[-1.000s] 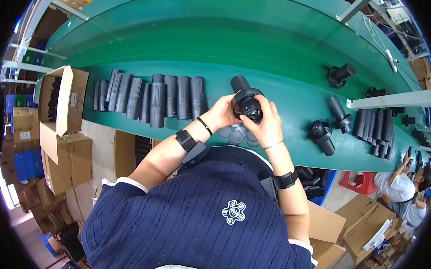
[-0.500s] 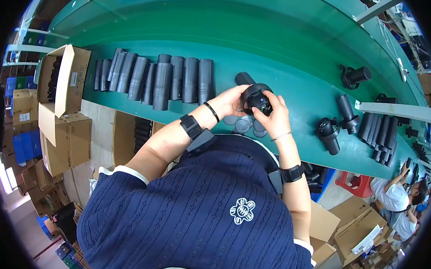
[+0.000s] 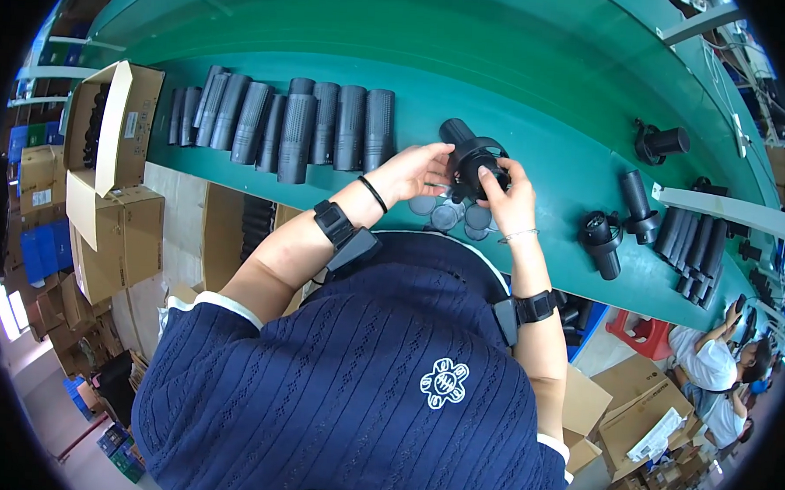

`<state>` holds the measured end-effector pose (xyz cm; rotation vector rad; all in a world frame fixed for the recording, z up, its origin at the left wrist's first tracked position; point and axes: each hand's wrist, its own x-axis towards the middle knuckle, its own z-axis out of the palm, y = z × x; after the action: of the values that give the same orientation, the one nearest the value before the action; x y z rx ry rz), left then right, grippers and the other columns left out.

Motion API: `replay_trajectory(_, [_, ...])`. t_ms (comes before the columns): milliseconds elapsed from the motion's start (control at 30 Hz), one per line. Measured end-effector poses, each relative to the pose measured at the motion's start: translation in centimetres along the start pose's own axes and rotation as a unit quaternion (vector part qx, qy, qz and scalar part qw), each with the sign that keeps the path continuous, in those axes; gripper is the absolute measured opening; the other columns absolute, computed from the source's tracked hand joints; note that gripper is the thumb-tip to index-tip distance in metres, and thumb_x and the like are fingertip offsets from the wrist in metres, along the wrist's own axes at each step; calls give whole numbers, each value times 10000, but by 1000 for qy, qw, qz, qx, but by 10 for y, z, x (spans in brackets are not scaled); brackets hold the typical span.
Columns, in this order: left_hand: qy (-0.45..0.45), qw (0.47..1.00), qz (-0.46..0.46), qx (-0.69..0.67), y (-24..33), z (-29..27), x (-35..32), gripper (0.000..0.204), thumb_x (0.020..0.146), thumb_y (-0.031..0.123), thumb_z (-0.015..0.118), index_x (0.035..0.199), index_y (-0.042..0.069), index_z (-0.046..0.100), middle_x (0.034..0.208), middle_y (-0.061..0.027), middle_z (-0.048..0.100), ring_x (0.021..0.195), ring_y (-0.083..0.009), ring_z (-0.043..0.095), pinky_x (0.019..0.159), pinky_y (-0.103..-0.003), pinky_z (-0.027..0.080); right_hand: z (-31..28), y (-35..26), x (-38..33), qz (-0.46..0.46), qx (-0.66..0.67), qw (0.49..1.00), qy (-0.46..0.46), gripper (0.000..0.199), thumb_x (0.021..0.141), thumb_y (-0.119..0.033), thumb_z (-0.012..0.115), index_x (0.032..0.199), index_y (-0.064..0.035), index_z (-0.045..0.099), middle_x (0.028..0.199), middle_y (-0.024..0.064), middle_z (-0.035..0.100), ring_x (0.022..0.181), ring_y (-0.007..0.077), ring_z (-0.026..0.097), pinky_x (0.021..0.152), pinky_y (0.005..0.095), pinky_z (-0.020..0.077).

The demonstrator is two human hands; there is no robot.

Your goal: The person takes a microphone and a shock mount from a box, fits the microphone into the mount, and presses them together. They snap a cap onto the microphone and place the assembled unit on a shelf.

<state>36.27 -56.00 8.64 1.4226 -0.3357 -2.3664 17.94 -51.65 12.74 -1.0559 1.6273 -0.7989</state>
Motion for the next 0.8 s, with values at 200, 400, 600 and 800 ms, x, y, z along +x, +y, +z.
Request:
replay_trajectory(200, [-8, 998, 45, 34, 3, 1, 3, 319, 874, 410, 590, 878, 91, 595, 869, -30, 602, 859, -160, 530, 733, -314, 406, -1, 7, 7, 57, 108, 992, -6, 422, 890, -258, 617, 1109, 83, 501, 930, 156, 560, 720, 228, 642, 550, 294, 582])
replay_trajectory(400, [-3, 996, 79, 49, 10, 7, 9, 252, 880, 347, 604, 906, 97, 615, 892, -7, 605, 875, -138, 526, 750, -326, 388, -4, 4, 8, 132, 207, 969, -6, 464, 908, -330, 570, 1098, 83, 478, 920, 166, 567, 674, 284, 665, 549, 282, 583])
replay_trajectory(600, [-26, 997, 71, 25, 15, 8, 13, 252, 882, 322, 609, 947, 79, 607, 934, -21, 603, 899, -146, 531, 745, -337, 394, -7, 8, 13, 170, 240, 956, -7, 514, 926, -377, 525, 1174, 66, 446, 962, 193, 614, 687, 306, 672, 555, 277, 578])
replay_trajectory(800, [-37, 995, 90, -35, 17, 6, 21, 210, 887, 296, 599, 936, 92, 598, 925, -36, 567, 887, -169, 512, 781, -357, 401, -11, 20, 25, 215, 414, 883, -55, 549, 942, -440, 463, 1233, 23, 412, 1038, 209, 594, 740, 309, 665, 577, 262, 598])
